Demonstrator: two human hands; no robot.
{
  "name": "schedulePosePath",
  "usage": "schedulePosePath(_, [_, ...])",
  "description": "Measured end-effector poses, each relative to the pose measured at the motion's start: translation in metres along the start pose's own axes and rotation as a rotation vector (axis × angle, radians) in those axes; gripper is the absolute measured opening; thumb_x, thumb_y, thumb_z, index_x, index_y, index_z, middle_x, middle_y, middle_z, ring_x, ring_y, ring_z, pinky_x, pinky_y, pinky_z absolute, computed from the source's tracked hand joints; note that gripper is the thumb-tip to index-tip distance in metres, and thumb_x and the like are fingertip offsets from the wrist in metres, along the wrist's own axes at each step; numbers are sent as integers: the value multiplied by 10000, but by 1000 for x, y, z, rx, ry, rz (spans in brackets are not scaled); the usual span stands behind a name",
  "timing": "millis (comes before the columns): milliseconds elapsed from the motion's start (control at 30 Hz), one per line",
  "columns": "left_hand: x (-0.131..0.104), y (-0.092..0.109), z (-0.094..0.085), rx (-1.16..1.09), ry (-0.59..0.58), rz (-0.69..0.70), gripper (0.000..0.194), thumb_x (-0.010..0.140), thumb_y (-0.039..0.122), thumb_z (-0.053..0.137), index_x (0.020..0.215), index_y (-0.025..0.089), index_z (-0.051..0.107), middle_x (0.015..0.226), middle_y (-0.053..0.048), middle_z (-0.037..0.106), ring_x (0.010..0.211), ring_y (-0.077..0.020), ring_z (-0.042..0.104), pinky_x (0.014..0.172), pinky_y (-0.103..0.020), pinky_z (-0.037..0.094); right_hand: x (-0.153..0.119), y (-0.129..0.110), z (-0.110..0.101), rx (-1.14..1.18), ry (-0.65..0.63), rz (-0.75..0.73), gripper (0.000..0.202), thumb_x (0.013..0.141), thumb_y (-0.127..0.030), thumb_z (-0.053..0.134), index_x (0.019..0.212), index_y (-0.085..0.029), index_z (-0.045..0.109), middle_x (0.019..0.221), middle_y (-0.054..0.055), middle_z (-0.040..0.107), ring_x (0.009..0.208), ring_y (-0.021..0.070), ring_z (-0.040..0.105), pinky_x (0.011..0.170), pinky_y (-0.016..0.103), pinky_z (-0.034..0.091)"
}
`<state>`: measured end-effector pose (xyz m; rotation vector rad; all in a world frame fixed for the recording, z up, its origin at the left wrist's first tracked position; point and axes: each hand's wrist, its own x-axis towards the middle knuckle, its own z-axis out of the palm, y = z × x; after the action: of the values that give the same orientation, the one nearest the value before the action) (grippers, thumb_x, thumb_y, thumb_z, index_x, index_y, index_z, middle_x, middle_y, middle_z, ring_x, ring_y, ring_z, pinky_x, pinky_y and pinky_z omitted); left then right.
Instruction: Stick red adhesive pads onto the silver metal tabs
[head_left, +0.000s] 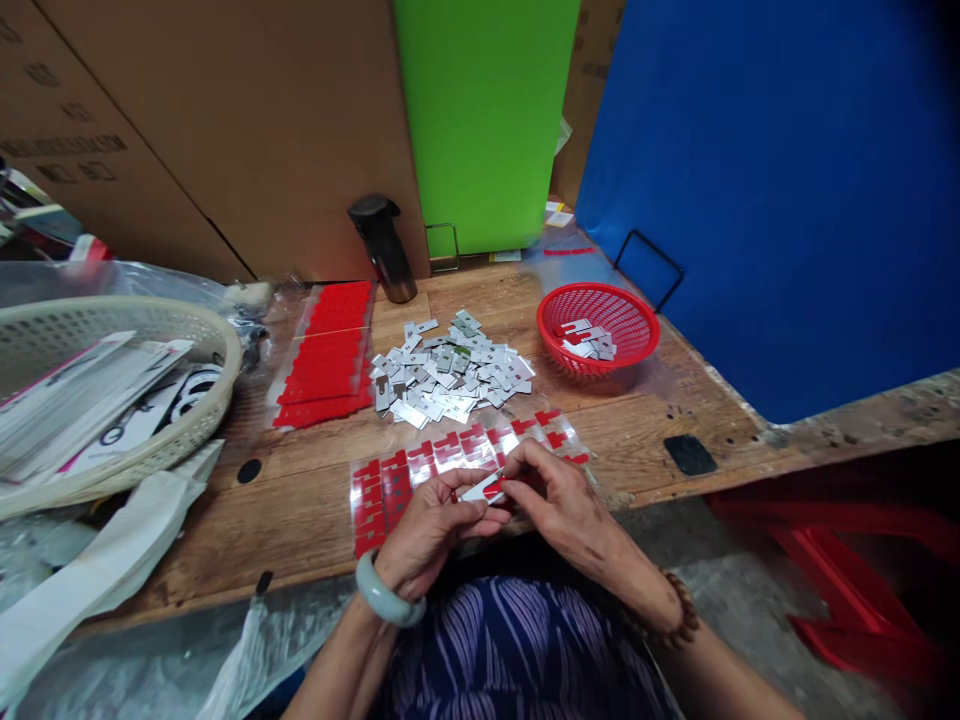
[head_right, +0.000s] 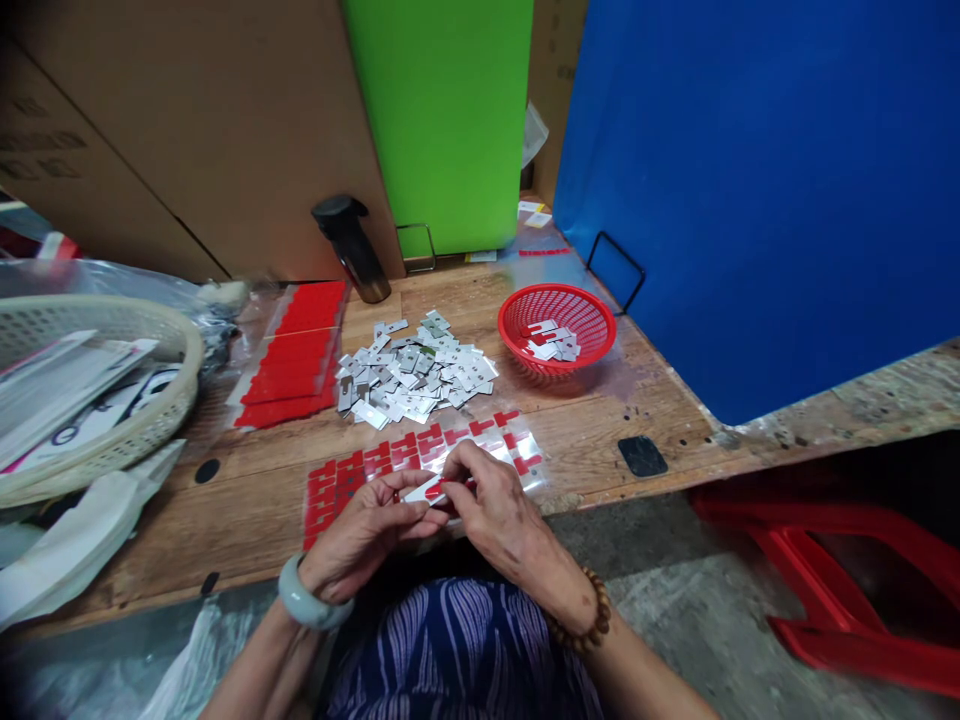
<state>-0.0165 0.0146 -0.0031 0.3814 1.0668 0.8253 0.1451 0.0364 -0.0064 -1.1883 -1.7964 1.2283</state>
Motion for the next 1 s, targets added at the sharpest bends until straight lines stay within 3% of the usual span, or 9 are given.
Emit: schedulePosePath(1000, [-1,3,3,15,25,-9,314,655,18,674,944,93,577,728,-103,720,649,-154,694,610,-173,538,0,1,4,-109,33,-41,162,782,-45,450,739,-201,456,700,-28,497,644,112,455,590,228,342])
